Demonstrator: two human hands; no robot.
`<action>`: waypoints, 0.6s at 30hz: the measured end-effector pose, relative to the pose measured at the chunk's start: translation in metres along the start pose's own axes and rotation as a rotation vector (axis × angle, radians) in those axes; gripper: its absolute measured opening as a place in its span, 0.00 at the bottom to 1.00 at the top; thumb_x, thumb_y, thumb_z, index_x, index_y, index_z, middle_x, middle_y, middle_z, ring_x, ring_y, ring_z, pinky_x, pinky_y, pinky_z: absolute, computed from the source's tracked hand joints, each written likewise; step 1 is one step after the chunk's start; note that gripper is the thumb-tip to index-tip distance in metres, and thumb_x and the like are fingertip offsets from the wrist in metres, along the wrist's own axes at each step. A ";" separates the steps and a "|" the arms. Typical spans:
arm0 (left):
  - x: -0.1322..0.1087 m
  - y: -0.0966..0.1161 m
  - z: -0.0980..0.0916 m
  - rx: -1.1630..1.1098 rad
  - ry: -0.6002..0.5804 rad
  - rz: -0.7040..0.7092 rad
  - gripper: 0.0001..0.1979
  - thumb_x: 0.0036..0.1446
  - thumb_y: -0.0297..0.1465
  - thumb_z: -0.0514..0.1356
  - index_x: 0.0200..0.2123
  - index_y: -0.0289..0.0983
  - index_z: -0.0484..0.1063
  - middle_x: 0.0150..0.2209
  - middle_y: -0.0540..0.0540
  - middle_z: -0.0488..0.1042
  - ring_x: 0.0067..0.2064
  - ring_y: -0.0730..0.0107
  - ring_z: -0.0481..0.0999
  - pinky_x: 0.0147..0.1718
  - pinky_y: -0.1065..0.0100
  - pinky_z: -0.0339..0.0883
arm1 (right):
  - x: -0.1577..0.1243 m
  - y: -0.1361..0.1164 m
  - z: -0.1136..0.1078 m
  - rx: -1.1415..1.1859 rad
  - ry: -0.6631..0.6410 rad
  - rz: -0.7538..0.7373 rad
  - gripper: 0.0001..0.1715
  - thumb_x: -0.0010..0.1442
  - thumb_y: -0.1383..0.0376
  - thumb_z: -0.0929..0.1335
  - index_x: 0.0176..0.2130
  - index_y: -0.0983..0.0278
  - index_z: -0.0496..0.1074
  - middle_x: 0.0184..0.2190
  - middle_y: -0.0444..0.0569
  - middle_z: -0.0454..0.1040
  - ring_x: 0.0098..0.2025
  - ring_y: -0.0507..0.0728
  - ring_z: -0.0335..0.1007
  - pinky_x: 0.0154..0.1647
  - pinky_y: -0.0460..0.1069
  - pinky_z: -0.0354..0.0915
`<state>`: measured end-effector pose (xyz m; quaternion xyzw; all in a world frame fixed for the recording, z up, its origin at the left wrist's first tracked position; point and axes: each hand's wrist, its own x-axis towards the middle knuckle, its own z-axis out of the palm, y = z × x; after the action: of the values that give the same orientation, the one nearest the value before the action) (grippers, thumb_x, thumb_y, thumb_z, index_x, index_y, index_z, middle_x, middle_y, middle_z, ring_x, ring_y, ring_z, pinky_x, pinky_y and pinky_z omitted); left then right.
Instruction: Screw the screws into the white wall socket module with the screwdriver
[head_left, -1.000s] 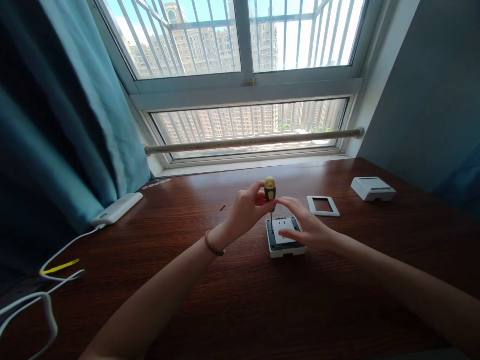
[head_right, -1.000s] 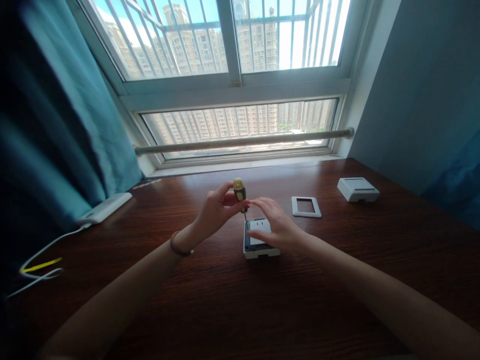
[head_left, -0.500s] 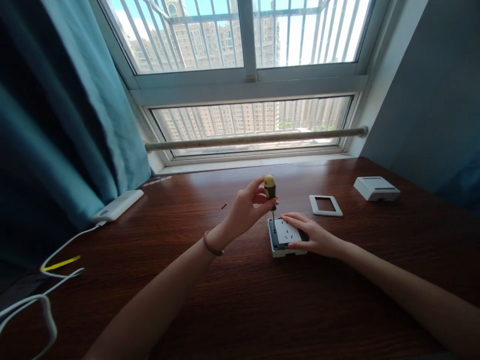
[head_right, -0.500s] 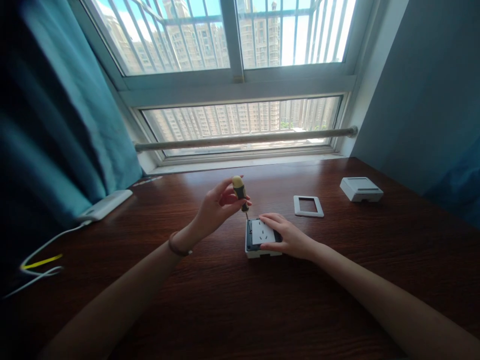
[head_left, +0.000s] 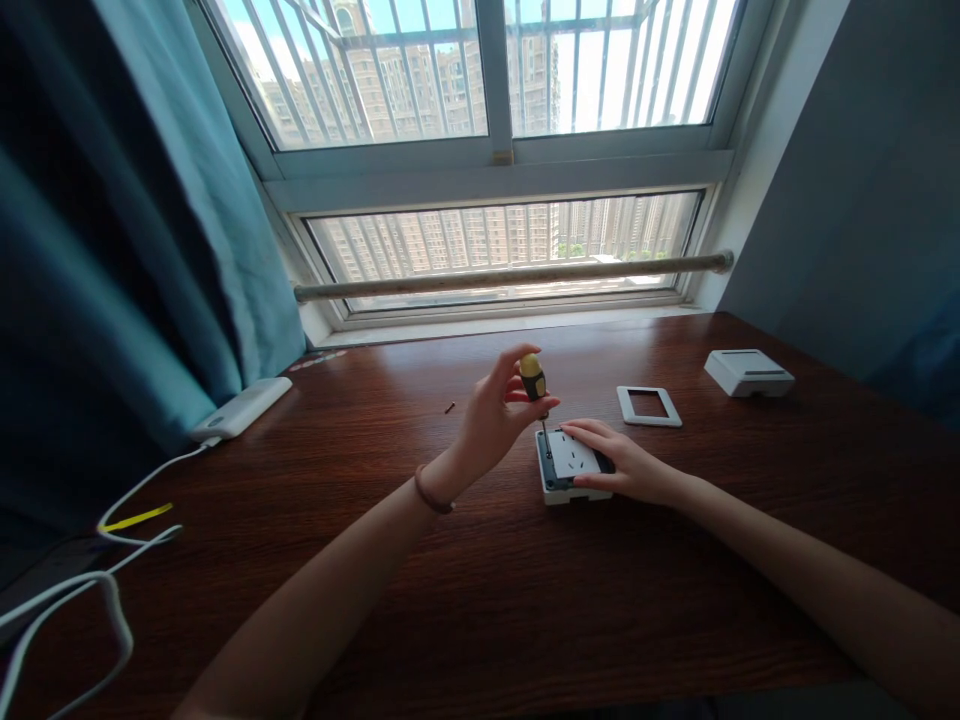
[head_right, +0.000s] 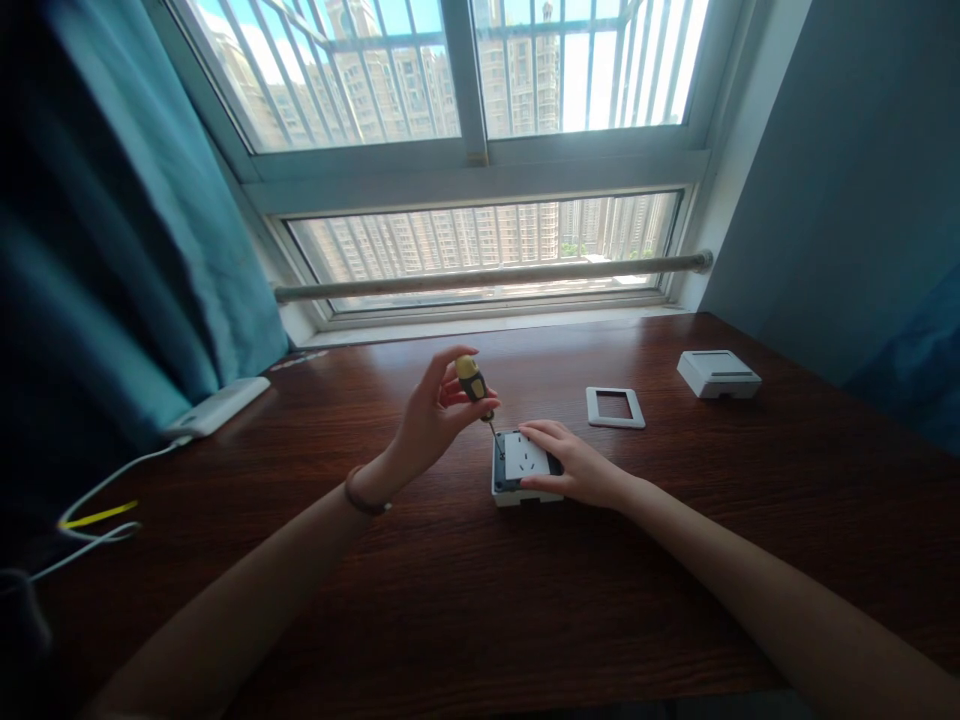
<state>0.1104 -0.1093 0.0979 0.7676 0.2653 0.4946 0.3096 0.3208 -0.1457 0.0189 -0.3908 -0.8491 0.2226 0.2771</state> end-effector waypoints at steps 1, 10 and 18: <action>0.001 0.000 -0.002 0.034 0.010 0.015 0.28 0.44 0.32 0.65 0.49 0.43 0.60 0.36 0.49 0.67 0.35 0.73 0.71 0.34 0.70 0.71 | 0.000 0.000 0.000 -0.002 0.001 0.000 0.40 0.52 0.51 0.67 0.59 0.63 0.54 0.57 0.57 0.56 0.59 0.63 0.51 0.59 0.58 0.51; -0.001 0.006 -0.006 -0.062 -0.142 0.039 0.32 0.51 0.24 0.57 0.58 0.45 0.49 0.42 0.44 0.68 0.38 0.71 0.73 0.39 0.65 0.70 | 0.000 0.000 0.001 -0.021 0.002 0.008 0.40 0.53 0.51 0.67 0.59 0.64 0.54 0.58 0.57 0.55 0.59 0.63 0.50 0.59 0.57 0.50; -0.005 0.002 0.000 0.088 -0.044 0.132 0.25 0.50 0.29 0.61 0.50 0.41 0.55 0.38 0.46 0.71 0.37 0.71 0.72 0.41 0.64 0.67 | 0.000 -0.002 0.000 -0.024 0.012 0.003 0.40 0.52 0.51 0.67 0.59 0.64 0.54 0.57 0.57 0.56 0.59 0.63 0.51 0.59 0.58 0.51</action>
<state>0.1088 -0.1147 0.0963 0.8069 0.2287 0.4849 0.2478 0.3198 -0.1469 0.0196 -0.3967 -0.8494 0.2106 0.2772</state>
